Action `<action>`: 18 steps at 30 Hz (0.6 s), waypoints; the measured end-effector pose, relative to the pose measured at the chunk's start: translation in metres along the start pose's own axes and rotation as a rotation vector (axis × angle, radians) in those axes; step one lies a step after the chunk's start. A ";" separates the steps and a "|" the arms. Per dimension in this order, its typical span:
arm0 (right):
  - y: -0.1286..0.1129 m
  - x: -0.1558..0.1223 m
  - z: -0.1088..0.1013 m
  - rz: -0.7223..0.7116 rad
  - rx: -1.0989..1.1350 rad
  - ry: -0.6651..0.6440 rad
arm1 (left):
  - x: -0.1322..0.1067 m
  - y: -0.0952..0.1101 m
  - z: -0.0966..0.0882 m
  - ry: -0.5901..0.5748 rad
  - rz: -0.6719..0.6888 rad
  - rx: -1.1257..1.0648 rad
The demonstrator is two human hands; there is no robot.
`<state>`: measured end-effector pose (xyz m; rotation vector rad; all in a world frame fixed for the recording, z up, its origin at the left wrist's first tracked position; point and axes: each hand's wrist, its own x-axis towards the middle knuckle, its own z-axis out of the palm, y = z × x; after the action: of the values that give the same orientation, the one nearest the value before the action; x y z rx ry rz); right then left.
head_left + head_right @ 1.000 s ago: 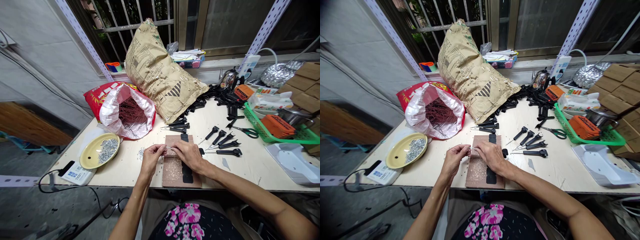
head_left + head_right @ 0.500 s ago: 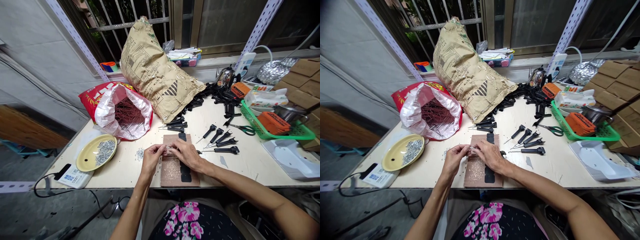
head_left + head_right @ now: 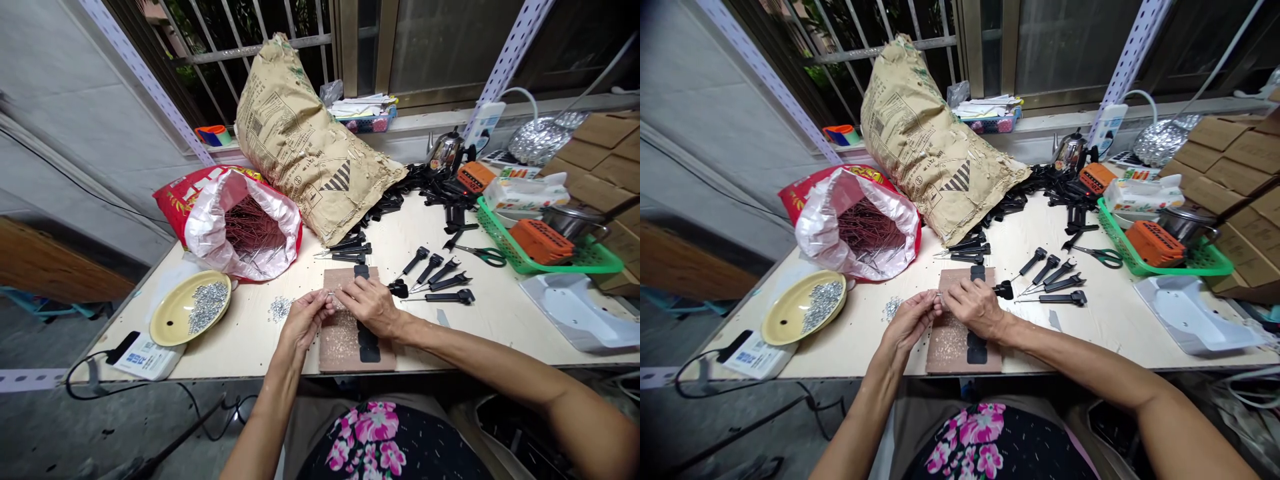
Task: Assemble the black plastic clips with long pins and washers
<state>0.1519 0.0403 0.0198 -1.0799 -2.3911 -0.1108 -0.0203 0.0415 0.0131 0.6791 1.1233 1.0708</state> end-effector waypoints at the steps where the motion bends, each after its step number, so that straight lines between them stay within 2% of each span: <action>1: 0.002 0.000 -0.001 0.008 0.035 -0.020 | 0.000 -0.001 0.000 0.020 0.049 0.050; 4: 0.010 0.004 -0.002 0.196 0.331 -0.066 | -0.004 -0.003 0.003 0.093 0.311 0.298; 6: 0.015 0.009 -0.001 0.347 0.622 -0.104 | -0.007 -0.003 0.006 0.128 0.416 0.439; 8: 0.018 0.012 0.001 0.460 0.853 -0.229 | -0.010 -0.001 0.010 0.156 0.473 0.531; 10: 0.020 0.013 0.002 0.520 0.938 -0.392 | -0.011 0.000 0.013 0.159 0.506 0.580; 11: 0.020 0.012 0.002 0.507 0.914 -0.427 | -0.010 0.000 0.014 0.148 0.497 0.571; 12: 0.020 0.010 0.000 0.458 0.830 -0.397 | -0.009 -0.001 0.014 0.132 0.460 0.524; 16: 0.018 0.003 -0.015 0.183 0.343 -0.043 | -0.001 -0.002 0.011 0.018 0.076 0.064; 18: 0.017 0.002 -0.022 0.100 0.156 0.036 | 0.003 -0.001 0.009 -0.032 -0.067 -0.112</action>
<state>0.1726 0.0474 0.0380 -1.1112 -2.2681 0.0888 -0.0114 0.0448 0.0141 0.5642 1.0436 1.0541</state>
